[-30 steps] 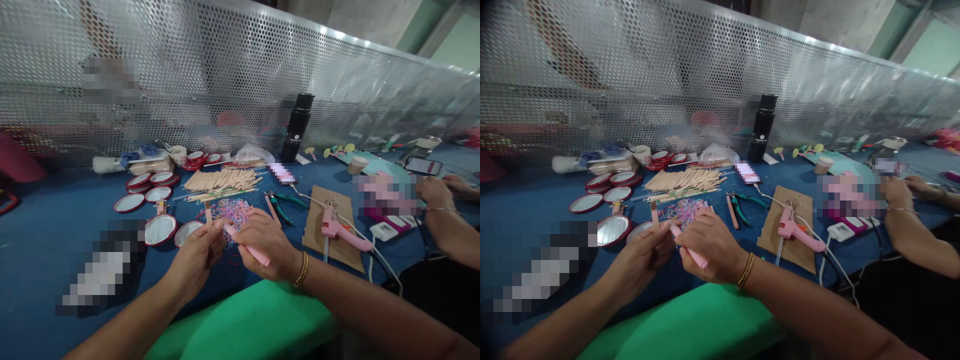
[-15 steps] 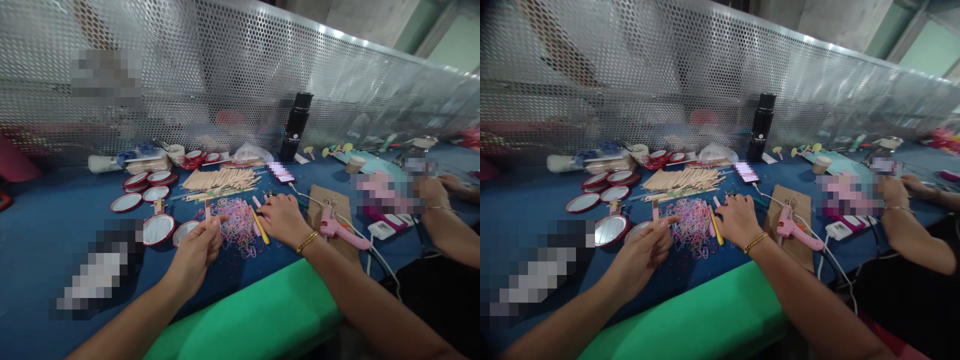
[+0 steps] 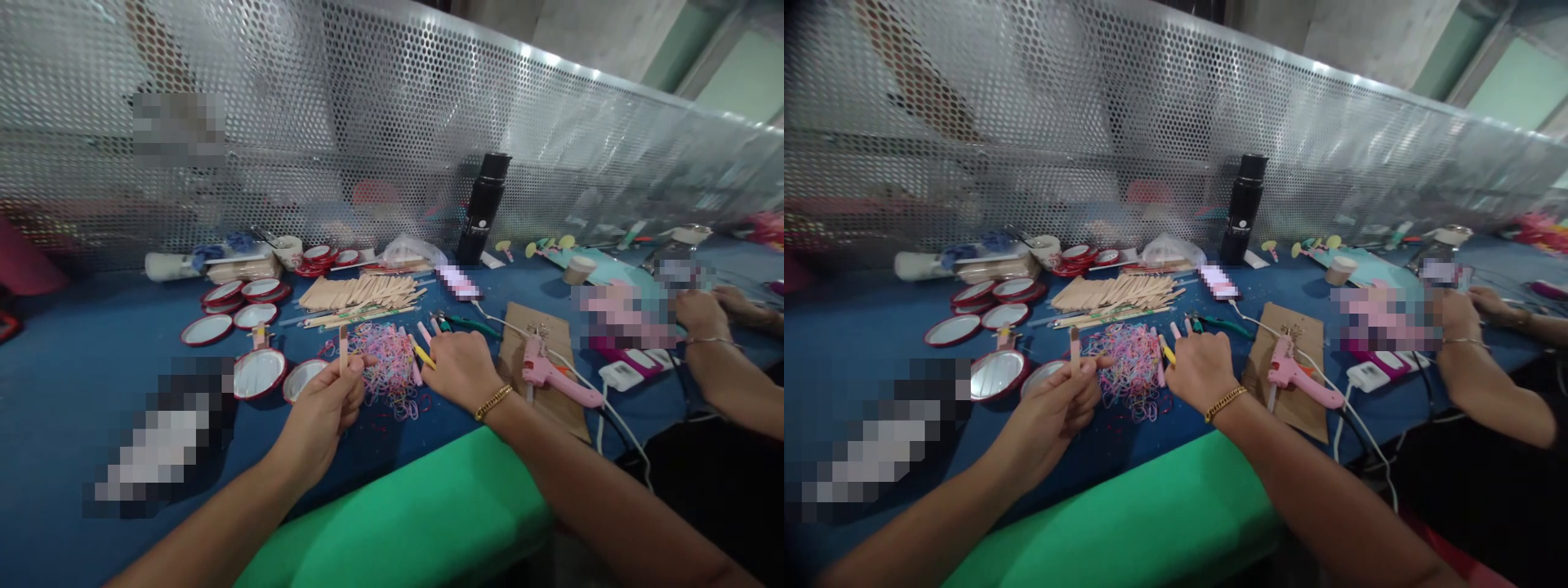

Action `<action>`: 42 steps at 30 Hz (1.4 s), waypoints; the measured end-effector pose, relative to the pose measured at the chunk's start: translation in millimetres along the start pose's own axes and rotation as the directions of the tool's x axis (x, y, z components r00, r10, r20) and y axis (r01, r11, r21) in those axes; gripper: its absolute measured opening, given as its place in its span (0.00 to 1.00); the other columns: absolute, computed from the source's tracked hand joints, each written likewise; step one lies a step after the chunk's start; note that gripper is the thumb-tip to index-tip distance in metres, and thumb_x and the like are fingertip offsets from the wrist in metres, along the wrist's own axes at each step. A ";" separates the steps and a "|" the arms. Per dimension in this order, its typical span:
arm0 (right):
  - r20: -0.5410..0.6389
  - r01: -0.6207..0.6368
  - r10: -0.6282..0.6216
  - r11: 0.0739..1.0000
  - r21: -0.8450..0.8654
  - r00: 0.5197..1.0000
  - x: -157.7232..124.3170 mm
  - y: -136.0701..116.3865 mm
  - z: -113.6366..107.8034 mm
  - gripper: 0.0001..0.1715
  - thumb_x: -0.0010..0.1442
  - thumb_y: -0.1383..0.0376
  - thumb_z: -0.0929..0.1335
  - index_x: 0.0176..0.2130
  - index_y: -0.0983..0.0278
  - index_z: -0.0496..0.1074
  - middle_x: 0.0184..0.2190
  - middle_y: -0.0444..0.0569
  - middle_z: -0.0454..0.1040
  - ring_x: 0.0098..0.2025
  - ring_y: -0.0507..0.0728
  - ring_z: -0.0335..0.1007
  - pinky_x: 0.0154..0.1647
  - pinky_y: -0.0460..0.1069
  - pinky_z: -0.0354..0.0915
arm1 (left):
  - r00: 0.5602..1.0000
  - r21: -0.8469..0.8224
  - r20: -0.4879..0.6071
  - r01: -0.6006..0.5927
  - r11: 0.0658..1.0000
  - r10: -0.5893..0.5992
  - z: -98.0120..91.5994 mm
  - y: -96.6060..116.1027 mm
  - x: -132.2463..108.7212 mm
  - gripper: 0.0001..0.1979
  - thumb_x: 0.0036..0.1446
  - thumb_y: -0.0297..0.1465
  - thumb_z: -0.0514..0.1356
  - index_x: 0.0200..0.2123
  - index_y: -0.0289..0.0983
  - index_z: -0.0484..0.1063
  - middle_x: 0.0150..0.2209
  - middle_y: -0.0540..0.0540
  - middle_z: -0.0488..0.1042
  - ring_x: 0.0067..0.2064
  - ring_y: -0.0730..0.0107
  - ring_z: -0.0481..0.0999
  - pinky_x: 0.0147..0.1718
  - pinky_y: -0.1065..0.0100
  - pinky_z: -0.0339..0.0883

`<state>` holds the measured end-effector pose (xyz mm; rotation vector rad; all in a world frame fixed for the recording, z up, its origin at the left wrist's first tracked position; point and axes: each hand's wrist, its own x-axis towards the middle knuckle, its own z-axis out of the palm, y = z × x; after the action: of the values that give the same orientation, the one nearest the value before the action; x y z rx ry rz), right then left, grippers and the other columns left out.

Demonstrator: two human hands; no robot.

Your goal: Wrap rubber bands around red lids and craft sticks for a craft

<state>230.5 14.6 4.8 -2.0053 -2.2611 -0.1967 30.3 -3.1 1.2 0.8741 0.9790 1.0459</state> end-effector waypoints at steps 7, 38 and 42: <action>0.001 -0.045 0.045 0.995 0.092 0.999 1.8 5.1 -1.7 0.11 0.56 0.61 0.67 0.32 0.66 0.76 0.33 0.57 0.80 0.35 0.62 0.76 0.33 0.53 0.62 | 1.000 -0.027 0.003 -0.004 1.000 0.004 -1.6 -1.2 1.1 0.19 0.49 0.42 0.68 0.37 0.35 0.73 0.17 0.61 0.53 0.18 0.81 0.46 0.15 0.76 0.37; -0.145 0.302 -0.269 0.758 0.578 0.952 -14.2 -6.8 -8.7 0.04 0.57 0.66 0.67 0.31 0.63 0.65 0.26 0.43 0.71 0.28 0.51 0.62 0.32 0.48 0.52 | 0.986 -0.074 -0.143 -0.092 0.993 0.081 -0.7 6.1 1.7 0.16 0.49 0.39 0.70 0.32 0.37 0.69 0.19 0.61 0.50 0.19 0.83 0.45 0.15 0.78 0.40; -0.207 0.254 -0.147 0.588 0.768 0.967 -12.8 -9.4 -9.5 0.05 0.58 0.68 0.64 0.37 0.62 0.61 0.27 0.41 0.65 0.26 0.50 0.58 0.28 0.46 0.53 | 0.997 -0.083 -0.081 -0.013 0.996 0.006 1.9 5.0 -1.6 0.16 0.50 0.40 0.70 0.35 0.37 0.71 0.19 0.61 0.51 0.19 0.83 0.47 0.15 0.78 0.40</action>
<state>222.6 -0.6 11.7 -1.2138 -1.9482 0.5710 30.4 -3.5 6.8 0.7733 0.9923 1.1300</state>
